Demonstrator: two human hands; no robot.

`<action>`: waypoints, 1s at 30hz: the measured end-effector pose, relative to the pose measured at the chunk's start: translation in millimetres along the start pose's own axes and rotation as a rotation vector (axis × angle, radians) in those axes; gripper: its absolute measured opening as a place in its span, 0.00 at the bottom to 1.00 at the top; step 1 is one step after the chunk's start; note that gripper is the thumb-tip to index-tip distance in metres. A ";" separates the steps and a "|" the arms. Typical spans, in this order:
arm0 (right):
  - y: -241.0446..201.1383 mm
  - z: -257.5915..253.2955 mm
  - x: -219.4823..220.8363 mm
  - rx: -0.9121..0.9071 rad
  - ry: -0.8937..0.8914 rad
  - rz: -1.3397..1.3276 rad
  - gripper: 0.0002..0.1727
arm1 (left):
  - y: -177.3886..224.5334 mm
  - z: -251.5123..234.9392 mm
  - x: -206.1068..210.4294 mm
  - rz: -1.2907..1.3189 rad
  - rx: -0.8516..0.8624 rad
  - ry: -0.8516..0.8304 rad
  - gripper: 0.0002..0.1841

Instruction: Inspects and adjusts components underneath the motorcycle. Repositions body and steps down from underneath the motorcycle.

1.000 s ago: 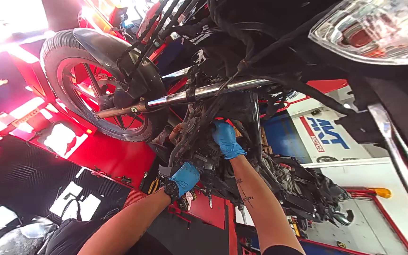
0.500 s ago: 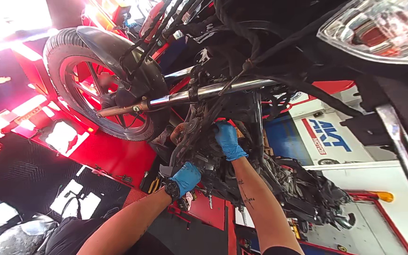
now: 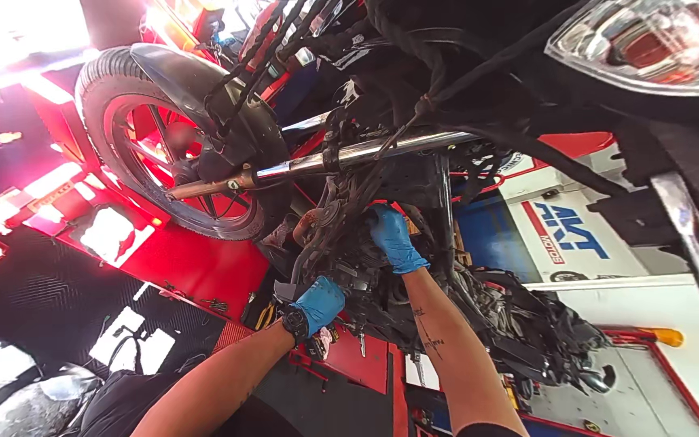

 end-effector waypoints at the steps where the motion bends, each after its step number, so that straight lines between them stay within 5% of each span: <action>1: -1.2 0.3 -0.9 0.005 0.001 0.003 0.16 | 0.0 -0.4 1.0 -0.001 0.000 0.000 0.13; 6: -4.1 1.6 1.3 0.031 0.010 0.181 0.14 | -0.3 -0.5 0.3 -0.011 0.002 -0.002 0.13; 11: -4.9 0.1 1.2 -0.027 -0.014 0.030 0.15 | 0.2 -1.3 0.6 -0.025 0.009 -0.003 0.14; 19: -9.2 0.3 3.3 0.028 -0.010 0.160 0.14 | 0.6 0.7 -2.5 0.001 -0.012 0.015 0.13; 23: -9.7 -4.1 -2.3 0.021 -0.082 0.052 0.17 | 13.7 6.5 -58.4 -0.046 -0.019 -0.253 0.19; 30: -8.3 -0.6 0.5 -0.008 0.000 0.101 0.12 | 4.3 6.5 -22.6 -0.088 0.048 -0.042 0.17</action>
Point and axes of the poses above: each hand's wrist, its own z-axis away from the middle knuckle, its own x-axis out of the palm, y = z × x, the point moved 1 cm from there along -z, towards the middle knuckle, and after that the axes turned 12 degrees about y, right-handed, at the moved point
